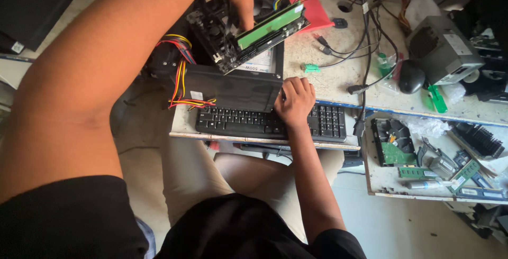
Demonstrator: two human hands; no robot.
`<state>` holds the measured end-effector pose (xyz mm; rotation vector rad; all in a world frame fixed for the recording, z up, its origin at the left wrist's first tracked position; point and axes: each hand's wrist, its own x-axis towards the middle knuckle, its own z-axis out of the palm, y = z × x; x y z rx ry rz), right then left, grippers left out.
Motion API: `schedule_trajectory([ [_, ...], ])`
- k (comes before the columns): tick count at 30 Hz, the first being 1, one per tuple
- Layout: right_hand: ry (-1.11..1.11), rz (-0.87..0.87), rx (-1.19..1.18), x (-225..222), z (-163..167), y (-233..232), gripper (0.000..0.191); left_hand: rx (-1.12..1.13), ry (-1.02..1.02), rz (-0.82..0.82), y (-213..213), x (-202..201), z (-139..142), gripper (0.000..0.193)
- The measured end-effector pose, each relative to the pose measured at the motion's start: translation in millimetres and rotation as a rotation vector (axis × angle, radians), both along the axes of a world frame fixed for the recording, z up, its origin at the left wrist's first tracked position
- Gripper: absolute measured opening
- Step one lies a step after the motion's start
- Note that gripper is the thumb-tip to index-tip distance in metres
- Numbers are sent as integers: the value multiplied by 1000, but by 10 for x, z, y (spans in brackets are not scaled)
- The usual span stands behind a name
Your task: The person connects a ribbon cable to a motherboard, then places the motherboard into a computer case. They handle the motherboard, ribbon cable, and case, and briefly unwrap a small plastic-wrapped item.
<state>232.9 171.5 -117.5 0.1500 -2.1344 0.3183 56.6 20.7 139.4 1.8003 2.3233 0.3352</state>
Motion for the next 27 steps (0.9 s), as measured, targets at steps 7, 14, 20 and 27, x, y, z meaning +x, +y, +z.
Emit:
schedule_trajectory([
  [7,-12,2,14,-12,-50,37,21,31,69,-90,48,-10,-35,124],
  [14,-29,0,11,-49,-107,69,22,44,148,-157,39,-125,-117,124],
  [20,-3,0,1,-32,-72,64,17,56,155,-149,11,-80,-46,118],
  [27,6,4,6,-15,-90,32,16,46,-19,-19,-61,60,191,90],
])
